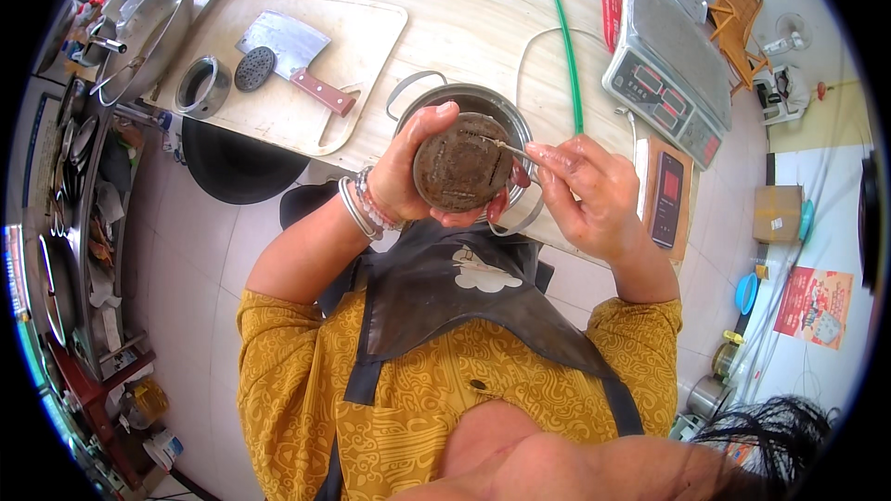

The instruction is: The person scrubs a small metal strainer with a toothbrush over a pot of water. They repeatedly dip the strainer into the water and scrub the mesh surface with the brush. The person then places the strainer on a cutting board and sets the toothbrush down.

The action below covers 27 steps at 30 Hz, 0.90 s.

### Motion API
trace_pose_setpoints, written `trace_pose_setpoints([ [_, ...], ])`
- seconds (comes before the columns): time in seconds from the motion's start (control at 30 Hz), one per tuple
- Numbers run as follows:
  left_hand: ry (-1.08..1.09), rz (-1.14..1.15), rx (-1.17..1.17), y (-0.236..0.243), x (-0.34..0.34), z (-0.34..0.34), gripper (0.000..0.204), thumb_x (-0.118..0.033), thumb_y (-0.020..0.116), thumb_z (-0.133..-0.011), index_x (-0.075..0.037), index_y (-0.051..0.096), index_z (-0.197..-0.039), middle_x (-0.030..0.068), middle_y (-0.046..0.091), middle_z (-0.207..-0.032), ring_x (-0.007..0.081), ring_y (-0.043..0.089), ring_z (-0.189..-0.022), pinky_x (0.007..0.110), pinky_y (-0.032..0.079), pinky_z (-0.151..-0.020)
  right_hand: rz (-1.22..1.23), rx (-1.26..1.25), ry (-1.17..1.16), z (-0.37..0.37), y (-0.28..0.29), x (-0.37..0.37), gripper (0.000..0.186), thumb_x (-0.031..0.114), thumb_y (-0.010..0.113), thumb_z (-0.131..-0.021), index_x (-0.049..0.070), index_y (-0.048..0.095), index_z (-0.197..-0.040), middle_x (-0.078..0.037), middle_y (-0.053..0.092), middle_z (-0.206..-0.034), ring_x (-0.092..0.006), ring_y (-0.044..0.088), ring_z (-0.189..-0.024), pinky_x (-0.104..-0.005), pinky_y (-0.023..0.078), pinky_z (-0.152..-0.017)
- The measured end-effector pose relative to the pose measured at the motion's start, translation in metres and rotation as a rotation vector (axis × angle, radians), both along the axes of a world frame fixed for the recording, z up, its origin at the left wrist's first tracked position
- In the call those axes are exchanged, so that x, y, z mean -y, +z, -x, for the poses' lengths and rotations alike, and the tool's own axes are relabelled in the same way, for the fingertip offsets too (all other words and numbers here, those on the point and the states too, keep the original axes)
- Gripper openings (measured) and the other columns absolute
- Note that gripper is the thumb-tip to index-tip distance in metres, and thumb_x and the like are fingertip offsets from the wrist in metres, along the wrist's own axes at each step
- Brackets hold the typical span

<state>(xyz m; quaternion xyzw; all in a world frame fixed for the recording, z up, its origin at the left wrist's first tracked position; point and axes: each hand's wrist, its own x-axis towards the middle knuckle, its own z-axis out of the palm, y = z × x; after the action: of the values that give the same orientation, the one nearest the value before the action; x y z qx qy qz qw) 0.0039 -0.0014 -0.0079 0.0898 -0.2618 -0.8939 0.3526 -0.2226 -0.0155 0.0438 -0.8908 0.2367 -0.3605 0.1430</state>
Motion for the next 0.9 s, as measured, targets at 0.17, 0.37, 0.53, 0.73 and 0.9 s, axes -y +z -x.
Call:
trace_pose_setpoints([
  [0.17, 0.098, 0.082, 0.054, -0.001, -0.003, 0.004, 0.073, -0.060, 0.042, -0.093, 0.009, 0.058, -0.110, 0.0221, 0.064, -0.080, 0.0192, 0.052, -0.046, 0.026, 0.035, -0.038, 0.033, -0.051, -0.011, 0.001, 0.006, -0.004, 0.032, -0.009, 0.068, -0.075, -0.002, 0.066, -0.106, -0.011, 0.063, -0.084, -0.0211, 0.067, -0.062, -0.0302, 0.050, -0.048],
  [0.37, 0.354, 0.375, 0.411, 0.007, -0.007, 0.010, 0.056, -0.041, 0.068, -0.083, 0.004, 0.053, -0.115, 0.0095, 0.062, -0.085, 0.0115, 0.059, -0.071, 0.025, 0.048, -0.062, 0.078, -0.106, -0.041, 0.001, 0.006, -0.011, 0.037, -0.009, 0.068, -0.074, -0.002, 0.064, -0.111, -0.011, 0.063, -0.085, -0.0210, 0.066, -0.062, -0.0298, 0.050, -0.048],
  [0.53, 0.762, 0.888, 0.996, 0.010, -0.008, 0.011, 0.076, -0.038, 0.083, -0.066, 0.008, 0.050, -0.117, 0.0163, 0.061, -0.089, 0.0210, 0.064, -0.077, 0.032, 0.053, -0.069, 0.062, 0.017, 0.000, 0.002, -0.004, -0.009, 0.036, -0.010, 0.067, -0.075, -0.002, 0.064, -0.110, -0.012, 0.065, -0.085, -0.0227, 0.064, -0.062, -0.0303, 0.049, -0.048],
  [0.73, 0.941, 1.152, 1.197, 0.014, -0.009, 0.015, 0.081, -0.039, 0.086, -0.060, 0.006, 0.052, -0.118, 0.0178, 0.061, -0.094, 0.0280, 0.063, -0.081, 0.034, 0.052, -0.073, -0.185, 0.097, 0.022, 0.011, -0.007, -0.003, 0.029, -0.012, 0.066, -0.078, -0.002, 0.069, -0.105, -0.012, 0.065, -0.079, -0.0198, 0.060, -0.059, -0.0278, 0.045, -0.050],
  [0.9, 0.861, 1.216, 1.177, 0.017, -0.008, 0.015, 0.081, -0.038, 0.086, -0.059, 0.007, 0.052, -0.118, 0.0202, 0.063, -0.094, 0.0333, 0.065, -0.081, 0.036, 0.053, -0.073, -0.377, 0.166, 0.089, 0.018, -0.016, 0.006, 0.025, -0.012, 0.064, -0.080, -0.002, 0.070, -0.102, -0.010, 0.064, -0.076, -0.0149, 0.057, -0.060, -0.0257, 0.043, -0.053],
])
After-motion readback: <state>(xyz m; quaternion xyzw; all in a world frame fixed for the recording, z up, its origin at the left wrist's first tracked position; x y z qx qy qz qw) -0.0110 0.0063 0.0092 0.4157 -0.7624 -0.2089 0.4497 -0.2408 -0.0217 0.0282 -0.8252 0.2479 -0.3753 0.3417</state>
